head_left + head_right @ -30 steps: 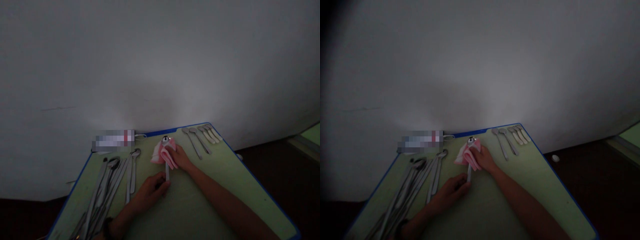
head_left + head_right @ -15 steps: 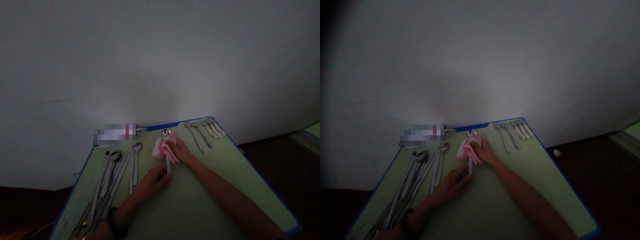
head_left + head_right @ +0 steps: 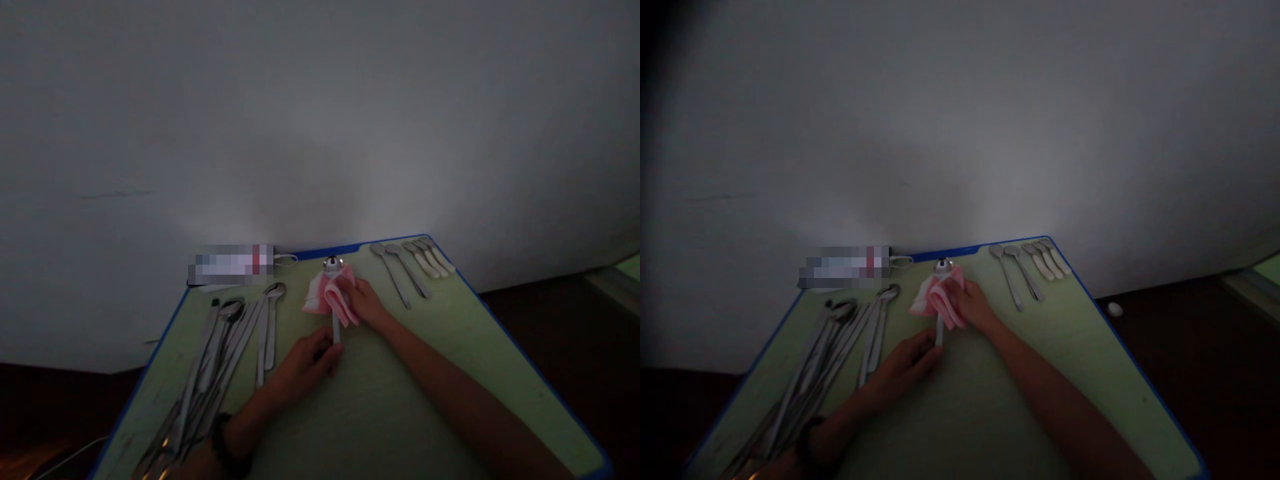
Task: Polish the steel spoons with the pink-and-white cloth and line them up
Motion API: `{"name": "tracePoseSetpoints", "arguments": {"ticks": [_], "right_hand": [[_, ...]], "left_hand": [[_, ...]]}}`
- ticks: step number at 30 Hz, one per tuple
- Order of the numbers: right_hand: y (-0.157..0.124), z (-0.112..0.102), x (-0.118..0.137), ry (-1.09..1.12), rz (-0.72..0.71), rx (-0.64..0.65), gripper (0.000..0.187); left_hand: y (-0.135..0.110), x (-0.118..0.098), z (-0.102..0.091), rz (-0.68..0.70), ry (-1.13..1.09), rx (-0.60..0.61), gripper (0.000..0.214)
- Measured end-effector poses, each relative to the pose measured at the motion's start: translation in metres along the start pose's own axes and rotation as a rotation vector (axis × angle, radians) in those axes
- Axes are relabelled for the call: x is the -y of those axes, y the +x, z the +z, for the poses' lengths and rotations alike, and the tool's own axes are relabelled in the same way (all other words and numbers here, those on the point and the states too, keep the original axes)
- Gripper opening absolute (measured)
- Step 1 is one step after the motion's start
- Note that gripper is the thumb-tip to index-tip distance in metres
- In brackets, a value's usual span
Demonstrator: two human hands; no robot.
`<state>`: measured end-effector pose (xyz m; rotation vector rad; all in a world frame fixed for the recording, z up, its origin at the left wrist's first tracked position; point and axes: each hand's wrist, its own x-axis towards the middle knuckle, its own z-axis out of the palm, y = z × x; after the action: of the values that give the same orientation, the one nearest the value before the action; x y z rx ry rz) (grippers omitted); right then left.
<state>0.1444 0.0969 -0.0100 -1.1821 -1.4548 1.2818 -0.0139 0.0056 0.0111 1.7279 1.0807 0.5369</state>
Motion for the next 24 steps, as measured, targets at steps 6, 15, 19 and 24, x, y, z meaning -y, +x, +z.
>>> {"name": "tracePoseSetpoints", "arguments": {"ticks": [6,15,19,24], "right_hand": [[0.005,0.000,-0.006,0.409,0.097,-0.051,0.045],[0.006,0.000,-0.004,0.598,0.108,-0.069,0.027],[0.010,-0.002,-0.006,0.655,0.145,-0.043,0.027],[0.011,-0.004,-0.007,0.659,0.167,-0.056,0.025]], "left_hand": [[-0.002,-0.003,-0.001,0.008,0.012,0.019,0.020],[-0.003,-0.003,-0.002,0.027,0.058,0.007,0.020],[-0.003,-0.002,0.001,-0.002,-0.005,0.000,0.024],[-0.003,0.000,0.001,-0.005,0.004,-0.007,0.029]]}}
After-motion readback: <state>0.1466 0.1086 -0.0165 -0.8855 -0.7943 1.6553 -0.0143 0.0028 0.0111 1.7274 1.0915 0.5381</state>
